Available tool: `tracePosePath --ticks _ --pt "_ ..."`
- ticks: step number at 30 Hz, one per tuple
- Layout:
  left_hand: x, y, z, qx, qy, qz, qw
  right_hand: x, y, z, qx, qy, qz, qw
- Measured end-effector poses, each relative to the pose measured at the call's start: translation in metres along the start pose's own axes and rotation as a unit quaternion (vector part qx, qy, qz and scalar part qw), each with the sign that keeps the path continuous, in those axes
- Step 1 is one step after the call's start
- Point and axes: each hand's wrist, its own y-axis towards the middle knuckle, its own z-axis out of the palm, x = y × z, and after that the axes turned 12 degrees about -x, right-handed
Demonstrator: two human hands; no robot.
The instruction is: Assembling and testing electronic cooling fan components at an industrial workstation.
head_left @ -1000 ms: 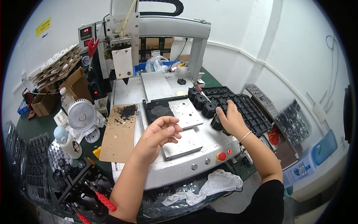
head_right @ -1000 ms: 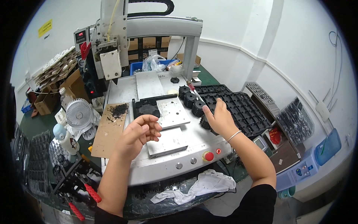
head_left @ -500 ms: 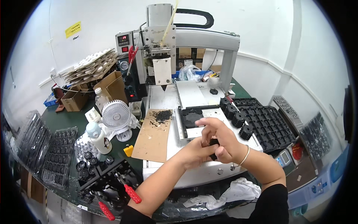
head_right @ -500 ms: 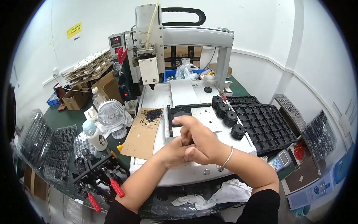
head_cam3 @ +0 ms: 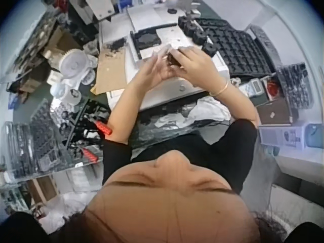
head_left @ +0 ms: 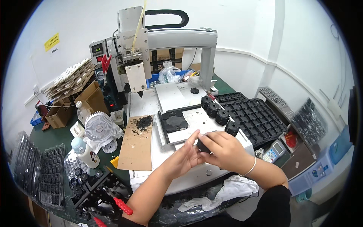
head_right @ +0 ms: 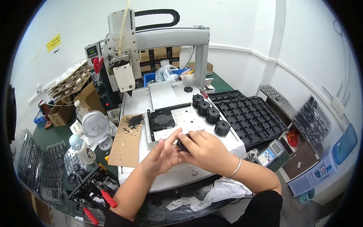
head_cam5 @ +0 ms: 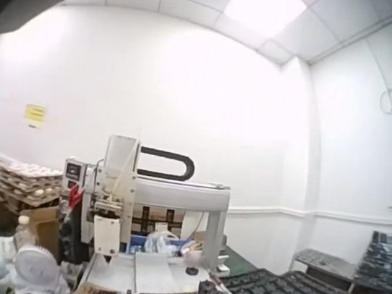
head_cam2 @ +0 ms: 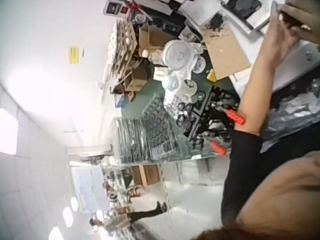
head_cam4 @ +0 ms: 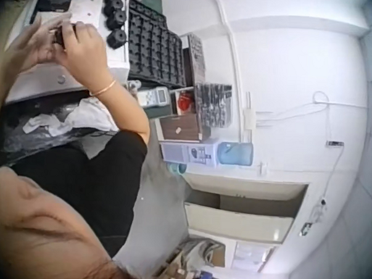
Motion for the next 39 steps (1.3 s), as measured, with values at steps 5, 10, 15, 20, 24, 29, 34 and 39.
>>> tracePosePath --ticks 5,10,15,20,24,29,34,39 --pt "-0.008 0.005 0.003 -0.062 0.027 0.0 0.998 -0.09 -0.019 -0.025 0.049 -0.076 0.181 0.979" --pt "-0.017 0.005 -0.004 -0.067 0.035 0.017 0.997 -0.125 -0.04 -0.013 0.171 -0.051 0.255 0.95" --pt "-0.018 0.006 -0.006 -0.067 0.05 0.016 0.996 -0.131 -0.03 -0.013 0.232 -0.032 0.268 0.934" --pt "-0.02 0.006 -0.008 -0.074 0.058 0.018 0.995 -0.137 -0.036 0.002 0.262 -0.051 0.28 0.922" --pt "-0.021 0.006 -0.006 -0.068 0.074 0.024 0.995 -0.138 -0.038 0.013 0.261 -0.104 0.353 0.893" --pt "-0.019 0.008 -0.009 -0.082 0.091 0.027 0.992 -0.127 -0.024 0.005 0.241 -0.123 0.391 0.88" --pt "-0.018 0.006 -0.013 -0.084 0.084 0.043 0.992 -0.193 -0.061 -0.064 0.168 -0.097 0.374 0.907" --pt "-0.013 0.009 -0.008 -0.06 0.109 0.05 0.991 -0.245 -0.22 -0.089 0.385 -0.242 0.325 0.829"
